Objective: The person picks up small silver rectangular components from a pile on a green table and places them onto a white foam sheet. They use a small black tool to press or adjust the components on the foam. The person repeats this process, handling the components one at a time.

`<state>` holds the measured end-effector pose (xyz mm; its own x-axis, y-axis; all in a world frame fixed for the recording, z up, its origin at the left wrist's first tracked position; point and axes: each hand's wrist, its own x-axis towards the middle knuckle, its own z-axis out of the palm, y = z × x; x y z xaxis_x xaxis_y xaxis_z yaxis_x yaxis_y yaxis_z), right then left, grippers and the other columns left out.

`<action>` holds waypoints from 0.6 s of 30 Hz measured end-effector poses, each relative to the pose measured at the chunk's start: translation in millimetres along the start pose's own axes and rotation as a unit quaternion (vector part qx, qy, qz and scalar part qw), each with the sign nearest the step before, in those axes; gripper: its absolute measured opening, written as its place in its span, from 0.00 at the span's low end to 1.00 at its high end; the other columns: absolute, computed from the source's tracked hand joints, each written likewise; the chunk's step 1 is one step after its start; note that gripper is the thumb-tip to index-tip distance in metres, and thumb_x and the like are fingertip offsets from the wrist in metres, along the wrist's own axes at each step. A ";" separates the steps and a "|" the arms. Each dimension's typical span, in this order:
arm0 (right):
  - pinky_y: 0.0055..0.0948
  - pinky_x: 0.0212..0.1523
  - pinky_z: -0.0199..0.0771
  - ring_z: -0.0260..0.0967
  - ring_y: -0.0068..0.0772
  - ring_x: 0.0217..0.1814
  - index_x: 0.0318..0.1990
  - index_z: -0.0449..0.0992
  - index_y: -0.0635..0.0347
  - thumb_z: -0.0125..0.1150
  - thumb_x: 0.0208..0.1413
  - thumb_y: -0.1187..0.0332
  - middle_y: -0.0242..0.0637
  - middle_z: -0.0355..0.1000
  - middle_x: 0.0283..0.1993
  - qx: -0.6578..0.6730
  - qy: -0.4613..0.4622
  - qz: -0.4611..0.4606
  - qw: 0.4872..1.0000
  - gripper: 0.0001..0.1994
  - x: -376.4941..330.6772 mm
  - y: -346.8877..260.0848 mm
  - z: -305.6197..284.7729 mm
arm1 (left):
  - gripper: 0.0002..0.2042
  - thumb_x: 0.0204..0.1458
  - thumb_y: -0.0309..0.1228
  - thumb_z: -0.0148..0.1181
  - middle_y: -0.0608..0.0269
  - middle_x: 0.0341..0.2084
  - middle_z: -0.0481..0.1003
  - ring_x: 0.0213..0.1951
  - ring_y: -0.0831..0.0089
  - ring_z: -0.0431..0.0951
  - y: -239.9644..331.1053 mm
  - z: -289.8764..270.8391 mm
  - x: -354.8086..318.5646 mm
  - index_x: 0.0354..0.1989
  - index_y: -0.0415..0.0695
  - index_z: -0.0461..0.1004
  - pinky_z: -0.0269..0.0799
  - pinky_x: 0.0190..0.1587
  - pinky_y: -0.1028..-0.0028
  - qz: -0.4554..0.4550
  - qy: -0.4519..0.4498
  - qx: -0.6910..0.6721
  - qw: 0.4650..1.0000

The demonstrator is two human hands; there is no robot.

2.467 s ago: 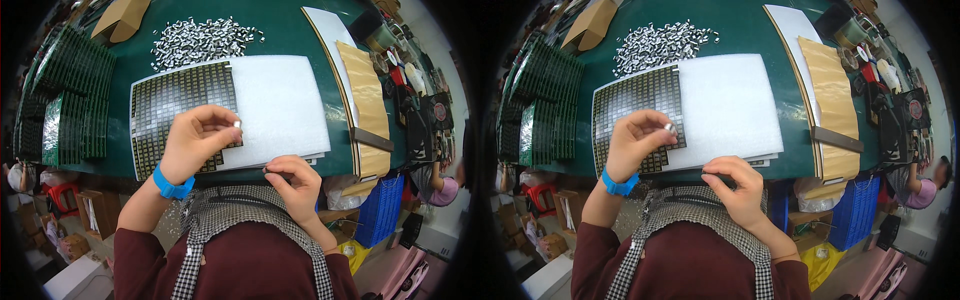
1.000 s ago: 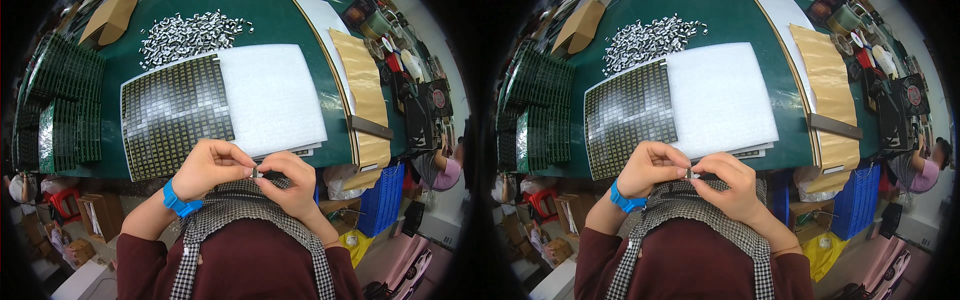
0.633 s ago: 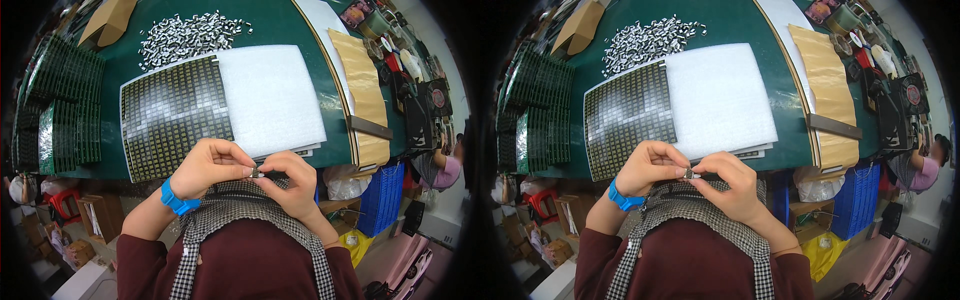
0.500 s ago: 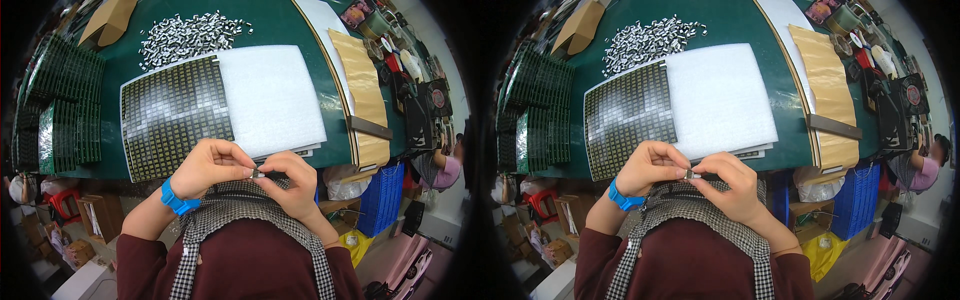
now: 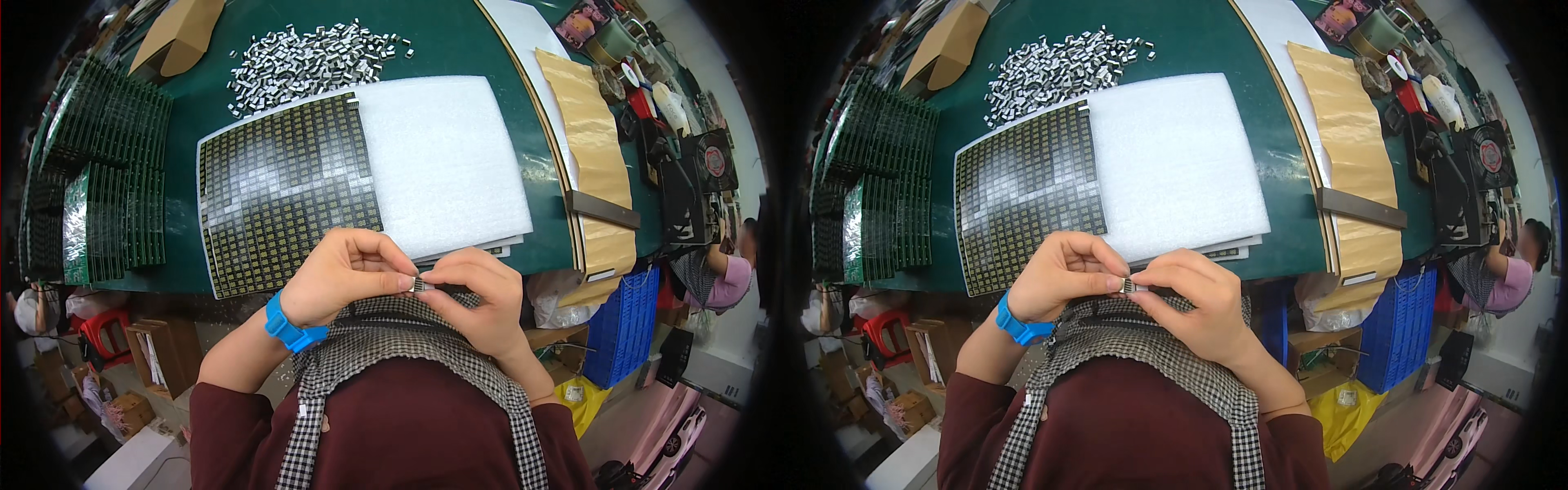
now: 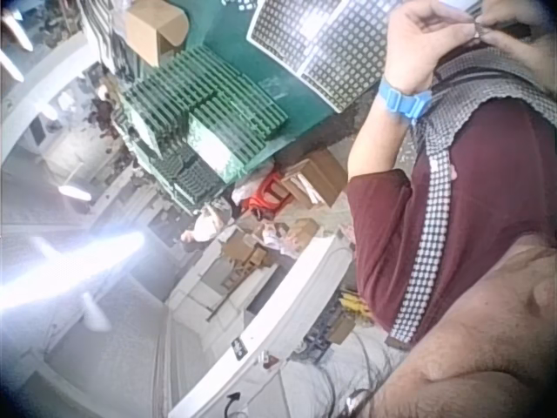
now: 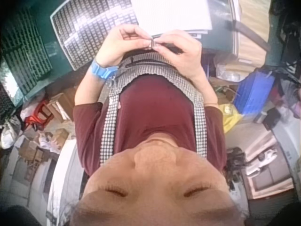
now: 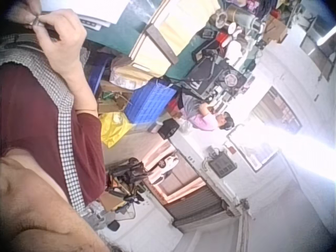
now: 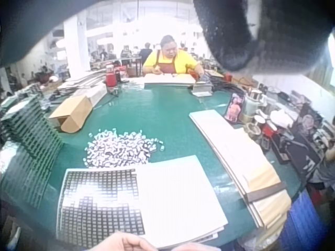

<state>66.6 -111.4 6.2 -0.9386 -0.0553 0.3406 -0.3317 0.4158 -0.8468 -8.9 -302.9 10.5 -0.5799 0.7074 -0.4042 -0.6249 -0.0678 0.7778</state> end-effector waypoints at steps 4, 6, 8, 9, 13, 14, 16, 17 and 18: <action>0.23 0.29 0.73 0.74 0.30 0.30 0.31 0.78 0.61 0.70 0.39 0.76 0.37 0.75 0.30 0.012 0.006 0.009 1.000 0.09 -1.4 2.5 -0.1 | 0.05 0.47 0.17 0.61 0.56 0.32 0.78 0.35 0.76 0.79 -2.8 1.6 2.0 0.34 0.34 0.76 0.76 0.42 0.79 0.009 0.003 0.010 1.000; 0.24 0.29 0.73 0.74 0.31 0.30 0.31 0.78 0.61 0.70 0.39 0.77 0.37 0.75 0.30 -0.003 0.006 0.005 1.000 0.09 -2.5 2.9 -0.1 | 0.05 0.47 0.17 0.61 0.57 0.32 0.78 0.36 0.76 0.79 -3.6 2.7 2.0 0.34 0.34 0.76 0.75 0.42 0.79 0.011 0.007 0.021 1.000; 0.25 0.30 0.73 0.74 0.32 0.30 0.31 0.78 0.61 0.70 0.39 0.77 0.38 0.75 0.30 -0.034 0.002 -0.006 0.999 0.09 -3.7 1.7 0.9 | 0.05 0.48 0.18 0.61 0.57 0.32 0.78 0.35 0.76 0.79 -6.8 3.8 0.1 0.34 0.34 0.76 0.75 0.42 0.79 0.015 0.021 0.032 0.999; 0.26 0.30 0.73 0.74 0.33 0.30 0.31 0.78 0.61 0.70 0.39 0.77 0.38 0.75 0.30 -0.048 0.001 -0.003 0.999 0.09 -5.2 1.0 1.8 | 0.05 0.48 0.18 0.61 0.57 0.32 0.78 0.35 0.75 0.79 -9.4 3.6 -1.7 0.34 0.34 0.76 0.75 0.42 0.79 0.022 0.031 0.036 0.999; 0.29 0.32 0.73 0.73 0.35 0.29 0.31 0.79 0.61 0.70 0.40 0.76 0.37 0.75 0.29 -0.074 -0.009 0.006 0.997 0.08 4.0 -9.5 -1.5 | 0.08 0.50 0.21 0.60 0.57 0.34 0.78 0.37 0.74 0.79 -0.6 9.5 -5.4 0.38 0.33 0.75 0.75 0.43 0.78 0.049 0.031 0.082 0.995; 0.28 0.32 0.73 0.73 0.33 0.29 0.31 0.79 0.62 0.70 0.40 0.76 0.38 0.76 0.29 -0.069 0.006 0.031 0.997 0.09 4.5 -7.3 -2.7 | 0.09 0.50 0.21 0.60 0.57 0.34 0.78 0.38 0.74 0.79 4.8 10.2 -3.1 0.40 0.33 0.75 0.74 0.43 0.78 0.059 0.024 0.095 0.993; 0.25 0.33 0.72 0.73 0.29 0.30 0.31 0.78 0.66 0.68 0.38 0.80 0.39 0.75 0.28 -0.029 0.053 0.097 0.993 0.09 1.4 -1.9 -6.4 | 0.12 0.50 0.22 0.60 0.57 0.36 0.78 0.40 0.73 0.78 17.9 4.6 -1.4 0.44 0.33 0.74 0.73 0.45 0.77 0.051 -0.026 0.060 0.997; 0.25 0.34 0.73 0.73 0.29 0.32 0.30 0.78 0.67 0.67 0.38 0.82 0.39 0.74 0.29 0.042 0.100 0.118 0.987 0.09 -0.6 9.6 -5.3 | 0.12 0.51 0.24 0.61 0.55 0.37 0.77 0.41 0.73 0.78 22.8 -1.4 2.1 0.44 0.34 0.75 0.73 0.46 0.77 0.078 -0.030 0.063 0.994; 0.26 0.36 0.74 0.72 0.32 0.35 0.31 0.78 0.67 0.66 0.38 0.83 0.39 0.74 0.32 0.119 0.080 0.114 0.983 0.09 2.5 15.3 -3.5 | 0.13 0.51 0.25 0.61 0.54 0.38 0.77 0.42 0.72 0.78 22.2 -7.9 -5.2 0.45 0.35 0.75 0.72 0.47 0.76 0.104 -0.022 0.057 0.993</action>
<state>59.5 -102.0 -4.4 -0.9704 0.1664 0.1752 -0.1458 0.1752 -0.9737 -23.9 -313.7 26.0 -0.6659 0.7160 -0.2094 -0.4291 -0.1381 0.8926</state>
